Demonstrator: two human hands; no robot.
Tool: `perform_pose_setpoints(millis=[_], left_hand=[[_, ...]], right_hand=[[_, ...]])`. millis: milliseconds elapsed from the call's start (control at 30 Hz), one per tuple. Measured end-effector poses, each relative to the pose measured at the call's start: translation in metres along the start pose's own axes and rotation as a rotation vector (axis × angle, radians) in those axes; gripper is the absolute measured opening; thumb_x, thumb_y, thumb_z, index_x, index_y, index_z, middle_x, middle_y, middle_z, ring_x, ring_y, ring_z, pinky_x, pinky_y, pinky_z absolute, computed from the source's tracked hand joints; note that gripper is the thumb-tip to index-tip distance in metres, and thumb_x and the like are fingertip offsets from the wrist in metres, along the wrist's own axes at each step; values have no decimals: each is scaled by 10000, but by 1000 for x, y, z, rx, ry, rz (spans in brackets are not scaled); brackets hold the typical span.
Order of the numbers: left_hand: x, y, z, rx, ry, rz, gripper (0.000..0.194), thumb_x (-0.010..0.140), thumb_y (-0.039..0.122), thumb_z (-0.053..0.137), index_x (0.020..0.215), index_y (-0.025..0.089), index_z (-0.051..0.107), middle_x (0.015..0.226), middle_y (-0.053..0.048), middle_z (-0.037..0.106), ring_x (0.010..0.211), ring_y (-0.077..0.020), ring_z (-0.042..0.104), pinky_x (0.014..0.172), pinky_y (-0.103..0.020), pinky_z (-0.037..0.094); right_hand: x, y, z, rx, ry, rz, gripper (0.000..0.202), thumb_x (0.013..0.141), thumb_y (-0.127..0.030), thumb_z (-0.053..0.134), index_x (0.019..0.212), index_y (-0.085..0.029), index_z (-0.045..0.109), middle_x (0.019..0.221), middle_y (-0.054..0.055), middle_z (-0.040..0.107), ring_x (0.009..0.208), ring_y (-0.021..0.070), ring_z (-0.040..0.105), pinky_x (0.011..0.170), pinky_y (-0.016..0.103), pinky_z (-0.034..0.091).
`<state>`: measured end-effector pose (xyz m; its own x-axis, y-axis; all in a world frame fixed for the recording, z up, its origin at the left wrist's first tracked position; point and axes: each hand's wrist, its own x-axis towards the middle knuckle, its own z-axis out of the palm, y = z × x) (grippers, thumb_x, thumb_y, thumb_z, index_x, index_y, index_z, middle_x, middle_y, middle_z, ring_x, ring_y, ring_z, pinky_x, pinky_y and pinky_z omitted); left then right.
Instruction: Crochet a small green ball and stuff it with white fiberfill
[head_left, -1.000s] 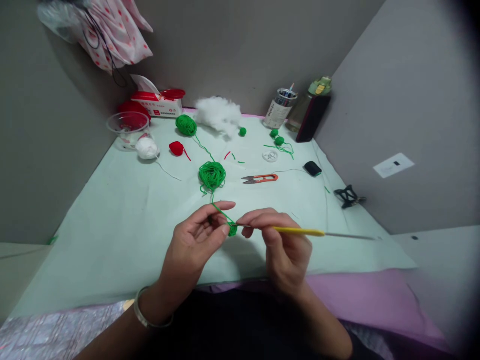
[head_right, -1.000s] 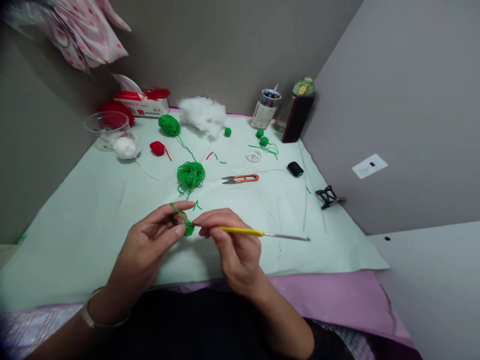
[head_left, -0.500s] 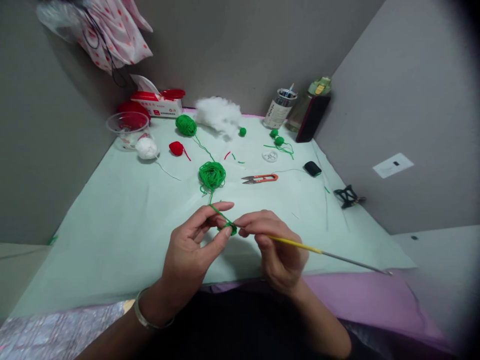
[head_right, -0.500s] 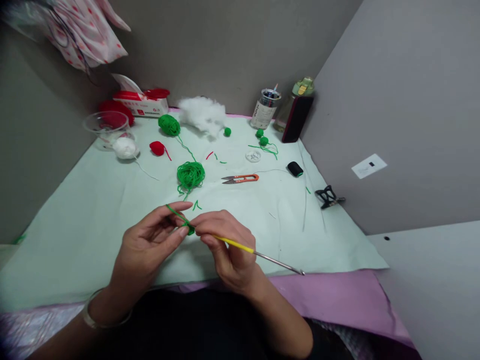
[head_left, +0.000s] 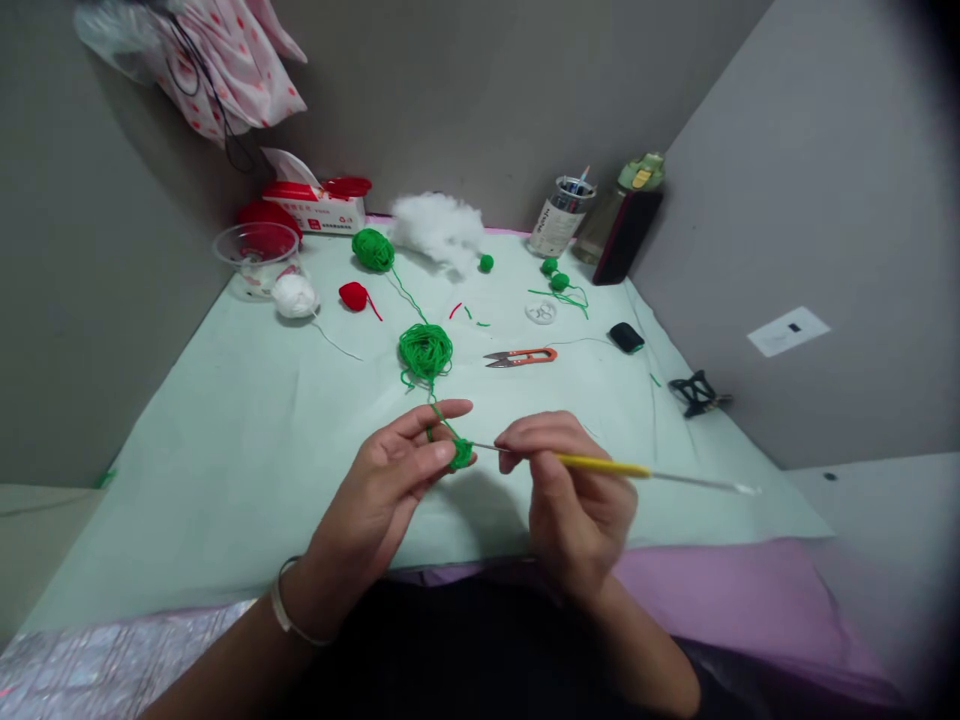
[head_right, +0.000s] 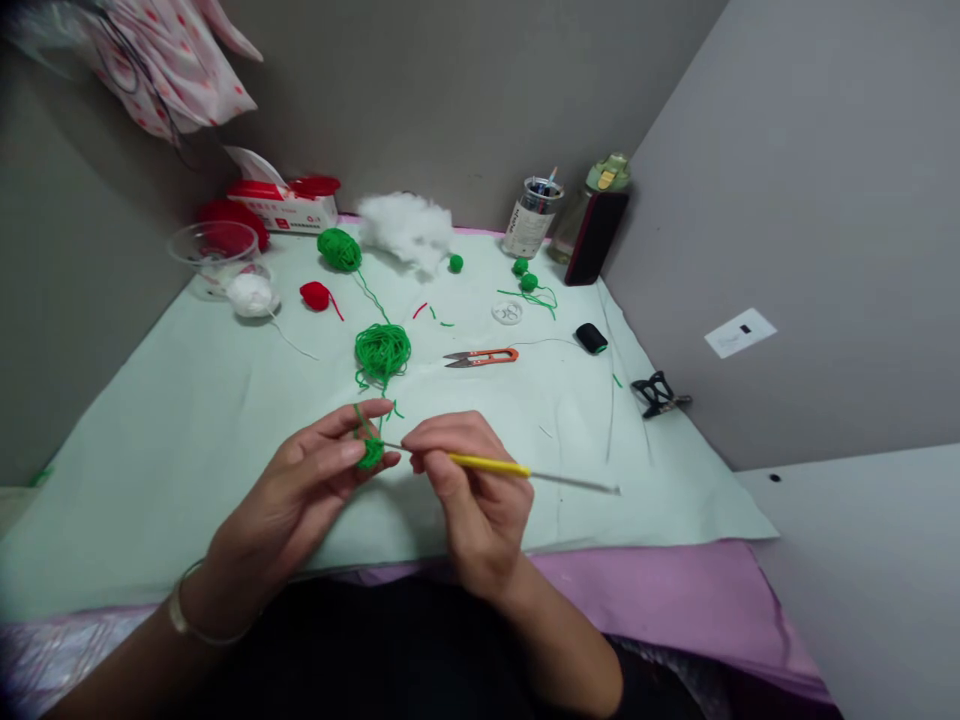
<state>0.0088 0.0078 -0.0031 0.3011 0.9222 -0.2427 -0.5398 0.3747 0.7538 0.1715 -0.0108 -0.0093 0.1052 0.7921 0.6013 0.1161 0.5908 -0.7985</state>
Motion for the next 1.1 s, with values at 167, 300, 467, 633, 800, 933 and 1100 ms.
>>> perform_pose_setpoints(millis=[167, 300, 467, 633, 800, 933, 1100], left_hand=[[-2, -5, 0, 169, 9, 172, 390, 857, 240, 842, 1241, 279, 790, 881, -2, 640, 856, -126, 589, 825, -220, 508], [-3, -5, -3, 248, 26, 196, 389, 885, 225, 820, 1265, 292, 768, 838, 24, 604, 816, -107, 571, 788, -193, 499], [-4, -1, -6, 331, 53, 225, 337, 905, 211, 792, 1232, 292, 770, 799, 39, 595, 806, -105, 602, 811, -199, 512], [-5, -3, -5, 373, 45, 230, 364, 907, 188, 770, 1257, 287, 758, 840, 30, 600, 850, -117, 629, 876, -224, 529], [-4, -6, -4, 336, 22, 185, 367, 897, 232, 800, 1257, 296, 761, 895, 21, 614, 877, -117, 622, 861, -211, 528], [-3, -7, -1, 241, 55, 172, 384, 859, 256, 851, 1235, 270, 774, 911, 11, 667, 888, -122, 634, 871, -213, 522], [0, -5, 6, -60, -5, -52, 458, 804, 264, 860, 1246, 178, 771, 894, -31, 707, 865, -152, 653, 868, -258, 550]], right_hand=[[3, 3, 6, 109, -59, 77, 200, 1028, -164, 623, 1057, -254, 799, 973, 44, 754, 856, 175, 684, 722, 326, 556], [-2, 1, 5, 19, -37, 41, 213, 1027, -146, 622, 1083, -256, 796, 953, 34, 758, 911, 175, 687, 781, 330, 551], [0, 0, -1, 98, 12, 116, 209, 1041, -170, 607, 1035, -245, 802, 894, 26, 731, 799, 151, 658, 719, 315, 531], [3, 9, 0, 391, 7, 342, 165, 1037, -272, 647, 983, -255, 802, 885, 10, 715, 694, 115, 643, 646, 278, 521], [3, 13, 6, 354, -51, 321, 163, 1036, -287, 650, 1029, -274, 812, 955, 24, 761, 707, 120, 670, 663, 280, 565], [-2, 10, 9, 99, -17, 155, 171, 1026, -239, 648, 1045, -275, 815, 925, 30, 744, 715, 139, 679, 643, 294, 587], [-11, 11, 7, -348, -88, -189, 365, 964, -152, 705, 1257, -358, 780, 1104, 63, 756, 946, 220, 732, 758, 367, 639]])
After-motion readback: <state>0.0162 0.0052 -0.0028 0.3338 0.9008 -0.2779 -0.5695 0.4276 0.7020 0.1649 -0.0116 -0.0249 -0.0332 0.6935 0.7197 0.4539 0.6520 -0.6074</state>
